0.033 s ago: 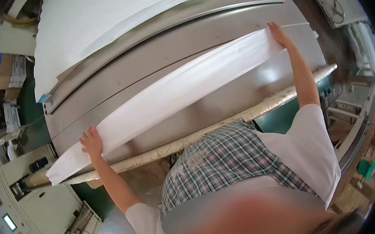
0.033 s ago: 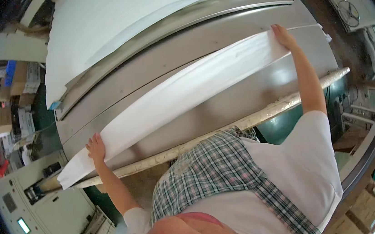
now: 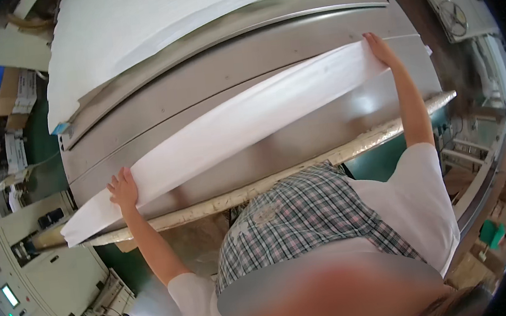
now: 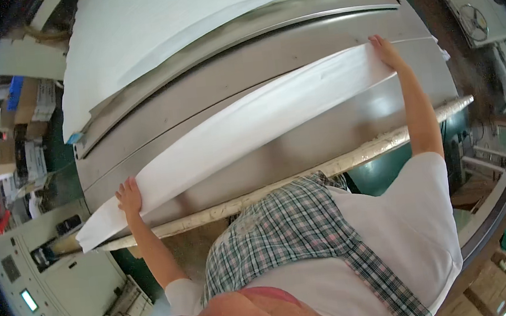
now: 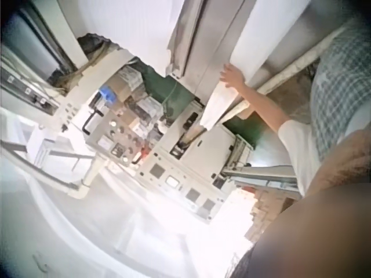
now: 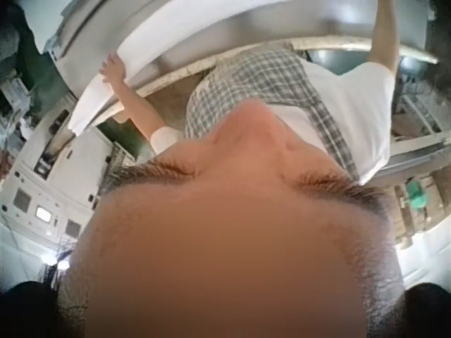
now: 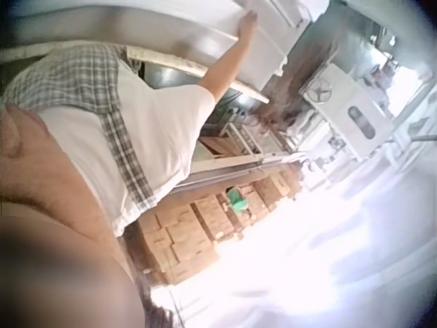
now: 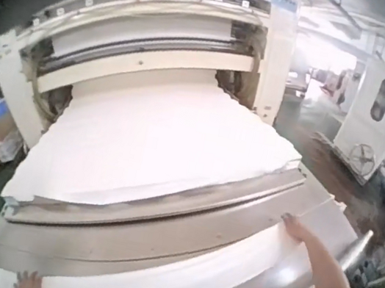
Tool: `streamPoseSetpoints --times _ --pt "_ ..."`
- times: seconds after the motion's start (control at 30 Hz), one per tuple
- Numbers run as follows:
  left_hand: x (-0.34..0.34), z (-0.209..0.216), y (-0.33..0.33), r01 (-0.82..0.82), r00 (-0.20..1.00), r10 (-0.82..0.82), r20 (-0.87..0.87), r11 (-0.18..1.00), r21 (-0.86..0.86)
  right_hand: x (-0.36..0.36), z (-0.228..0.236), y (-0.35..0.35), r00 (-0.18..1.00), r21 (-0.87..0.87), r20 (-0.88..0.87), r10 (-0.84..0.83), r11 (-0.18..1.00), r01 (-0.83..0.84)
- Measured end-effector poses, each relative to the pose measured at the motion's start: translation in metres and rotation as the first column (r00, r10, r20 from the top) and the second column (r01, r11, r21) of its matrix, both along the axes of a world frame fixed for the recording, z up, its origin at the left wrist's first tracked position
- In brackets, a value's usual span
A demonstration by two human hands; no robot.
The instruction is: Pull and fold large sheets of paper/fabric from a rolling machine into stacks.
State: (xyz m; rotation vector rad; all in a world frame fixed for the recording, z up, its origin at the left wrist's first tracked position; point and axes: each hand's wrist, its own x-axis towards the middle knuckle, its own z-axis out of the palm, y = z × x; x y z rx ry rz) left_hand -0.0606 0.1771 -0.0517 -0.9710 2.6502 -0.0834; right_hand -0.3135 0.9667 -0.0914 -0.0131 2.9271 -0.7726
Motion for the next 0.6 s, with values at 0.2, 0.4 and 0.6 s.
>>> streamPoseSetpoints --times 0.2,0.4,0.6 --pt "0.028 -0.004 -0.032 0.007 0.972 -0.027 -0.233 0.996 -0.087 0.014 0.045 -0.043 0.927 0.086 0.341 0.157 0.977 -0.197" --pt "0.088 0.005 -0.002 0.128 0.743 -0.297 -0.600 0.943 -0.308 0.063 0.059 -0.104 0.706 -0.492 0.530 0.471 0.848 -0.196" --pt "0.107 0.008 0.043 0.108 0.588 -0.120 -0.800 0.992 -0.069 0.107 0.059 -0.215 0.457 -0.637 0.588 0.668 0.730 -0.249"
